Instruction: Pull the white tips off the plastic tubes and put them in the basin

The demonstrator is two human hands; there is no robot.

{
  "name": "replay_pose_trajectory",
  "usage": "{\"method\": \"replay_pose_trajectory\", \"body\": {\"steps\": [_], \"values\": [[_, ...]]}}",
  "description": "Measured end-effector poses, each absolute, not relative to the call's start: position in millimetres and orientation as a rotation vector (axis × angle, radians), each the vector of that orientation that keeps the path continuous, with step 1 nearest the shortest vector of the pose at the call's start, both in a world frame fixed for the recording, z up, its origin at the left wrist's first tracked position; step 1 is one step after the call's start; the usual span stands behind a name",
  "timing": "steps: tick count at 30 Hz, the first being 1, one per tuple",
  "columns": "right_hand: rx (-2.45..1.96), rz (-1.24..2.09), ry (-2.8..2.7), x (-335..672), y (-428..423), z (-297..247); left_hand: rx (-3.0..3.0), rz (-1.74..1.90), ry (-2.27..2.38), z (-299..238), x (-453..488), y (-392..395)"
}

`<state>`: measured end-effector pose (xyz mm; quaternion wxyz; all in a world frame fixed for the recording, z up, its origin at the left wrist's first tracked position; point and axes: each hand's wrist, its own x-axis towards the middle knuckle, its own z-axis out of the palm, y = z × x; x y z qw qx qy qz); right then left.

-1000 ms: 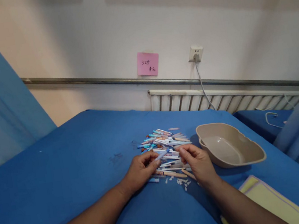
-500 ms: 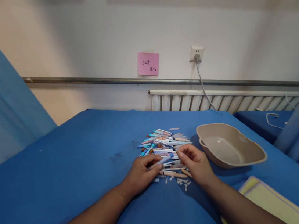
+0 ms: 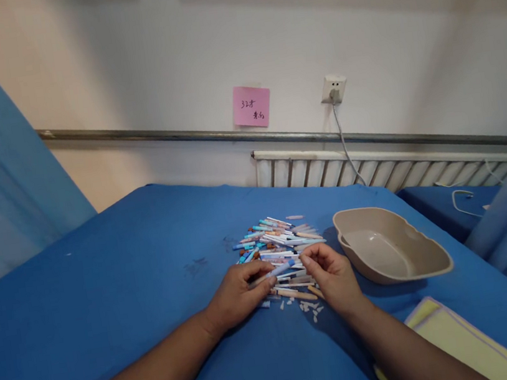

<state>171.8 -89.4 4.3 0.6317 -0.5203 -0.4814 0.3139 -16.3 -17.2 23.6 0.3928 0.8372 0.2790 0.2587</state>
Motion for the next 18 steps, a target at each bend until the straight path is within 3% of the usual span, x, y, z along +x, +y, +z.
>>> {"method": "replay_pose_trajectory", "body": {"steps": [18], "values": [[-1.288,0.509,-1.238,173.8,-90.6,0.7,2.163,0.657,0.692,23.0,-16.5,-17.3]]}}
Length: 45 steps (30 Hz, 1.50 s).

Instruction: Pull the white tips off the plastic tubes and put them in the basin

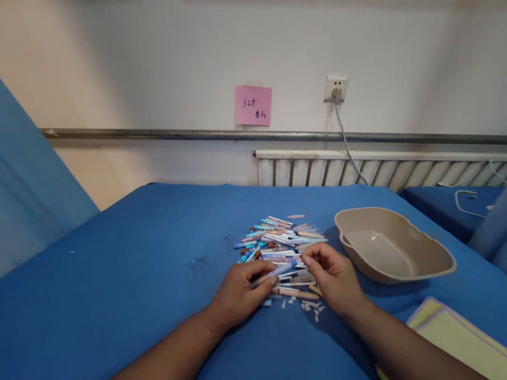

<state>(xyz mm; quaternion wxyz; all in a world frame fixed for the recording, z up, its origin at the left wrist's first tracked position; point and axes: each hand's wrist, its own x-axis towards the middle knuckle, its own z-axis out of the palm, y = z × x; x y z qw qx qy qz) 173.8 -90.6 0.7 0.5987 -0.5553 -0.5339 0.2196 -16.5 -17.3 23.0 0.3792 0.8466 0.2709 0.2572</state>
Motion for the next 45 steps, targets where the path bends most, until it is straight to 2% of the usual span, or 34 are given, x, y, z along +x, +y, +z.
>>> {"method": "replay_pose_trajectory", "body": {"steps": [10,17,20,39,45], "values": [[-1.296,0.37,-1.401,171,-96,12,2.201,0.657,0.69,23,-17,-18],[-1.149,0.782,-1.151,167,-93,8,2.196,0.634,0.685,22,-17,-17],[-1.11,0.859,-1.081,168,-92,9,2.193,0.634,0.682,21,-18,-18],[-1.246,0.731,-1.193,167,-94,7,2.193,0.63,0.608,27,-18,-22],[-1.115,0.856,-1.164,162,-96,7,2.092,0.66,0.598,27,-16,-23]]}}
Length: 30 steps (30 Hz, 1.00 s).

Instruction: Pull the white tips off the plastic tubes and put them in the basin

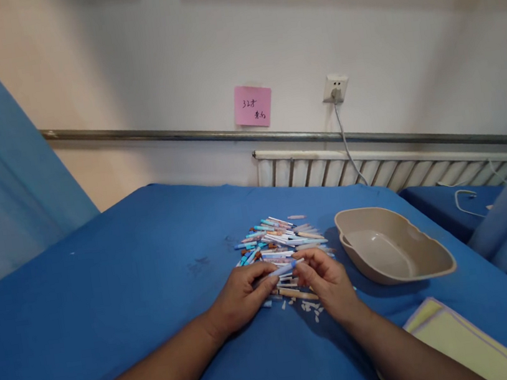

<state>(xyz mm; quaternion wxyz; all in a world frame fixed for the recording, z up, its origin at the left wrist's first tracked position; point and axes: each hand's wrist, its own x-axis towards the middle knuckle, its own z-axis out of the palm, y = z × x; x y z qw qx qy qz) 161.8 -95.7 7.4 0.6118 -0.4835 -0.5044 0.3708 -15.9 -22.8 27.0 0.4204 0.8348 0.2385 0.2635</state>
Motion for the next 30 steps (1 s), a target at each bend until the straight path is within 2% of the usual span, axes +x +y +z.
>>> {"method": "replay_pose_trajectory", "body": {"steps": [6,12,20,24,30], "values": [[-1.212,0.755,-1.199,169,-94,3,1.767,0.872,0.776,22,-16,-10],[-1.358,0.525,-1.612,157,-99,-7,1.614,1.116,0.922,19,-20,12],[-1.648,0.341,-2.037,103,-72,13,1.577,1.146,0.907,15,-21,13],[-1.796,0.306,-2.054,81,-56,12,1.599,1.159,0.908,15,-23,12],[-1.594,0.387,-1.722,83,-59,6,1.564,1.149,0.906,16,-24,9]]}}
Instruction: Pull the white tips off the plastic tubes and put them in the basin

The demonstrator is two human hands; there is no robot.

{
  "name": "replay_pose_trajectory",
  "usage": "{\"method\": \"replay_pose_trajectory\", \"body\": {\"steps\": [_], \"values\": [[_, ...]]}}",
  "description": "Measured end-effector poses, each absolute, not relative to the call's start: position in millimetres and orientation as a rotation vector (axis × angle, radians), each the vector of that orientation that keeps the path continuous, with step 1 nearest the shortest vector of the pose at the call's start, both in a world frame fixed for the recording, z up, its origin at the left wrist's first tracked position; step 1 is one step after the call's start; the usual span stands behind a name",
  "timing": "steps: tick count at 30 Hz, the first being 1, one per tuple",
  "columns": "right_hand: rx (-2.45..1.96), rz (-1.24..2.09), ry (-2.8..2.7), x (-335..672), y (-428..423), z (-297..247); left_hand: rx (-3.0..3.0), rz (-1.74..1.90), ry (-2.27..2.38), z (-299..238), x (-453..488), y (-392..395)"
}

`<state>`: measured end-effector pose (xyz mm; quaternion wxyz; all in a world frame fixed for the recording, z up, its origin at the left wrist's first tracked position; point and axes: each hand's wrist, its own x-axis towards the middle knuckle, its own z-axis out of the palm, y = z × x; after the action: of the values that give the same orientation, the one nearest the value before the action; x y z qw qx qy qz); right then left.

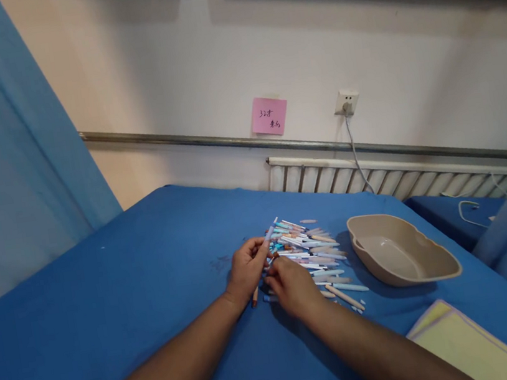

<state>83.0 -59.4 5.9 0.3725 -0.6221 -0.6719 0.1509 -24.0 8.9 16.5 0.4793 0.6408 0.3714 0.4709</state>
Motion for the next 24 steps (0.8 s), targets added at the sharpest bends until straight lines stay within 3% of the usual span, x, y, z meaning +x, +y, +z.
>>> {"method": "replay_pose_trajectory", "body": {"steps": [7,24], "values": [[-1.151,1.114,-0.825,142,-86,9,1.731,0.9,0.724,12,-22,-11],[-0.923,1.137,-0.679,186,-87,17,2.227,0.608,0.629,29,-16,-22]]}}
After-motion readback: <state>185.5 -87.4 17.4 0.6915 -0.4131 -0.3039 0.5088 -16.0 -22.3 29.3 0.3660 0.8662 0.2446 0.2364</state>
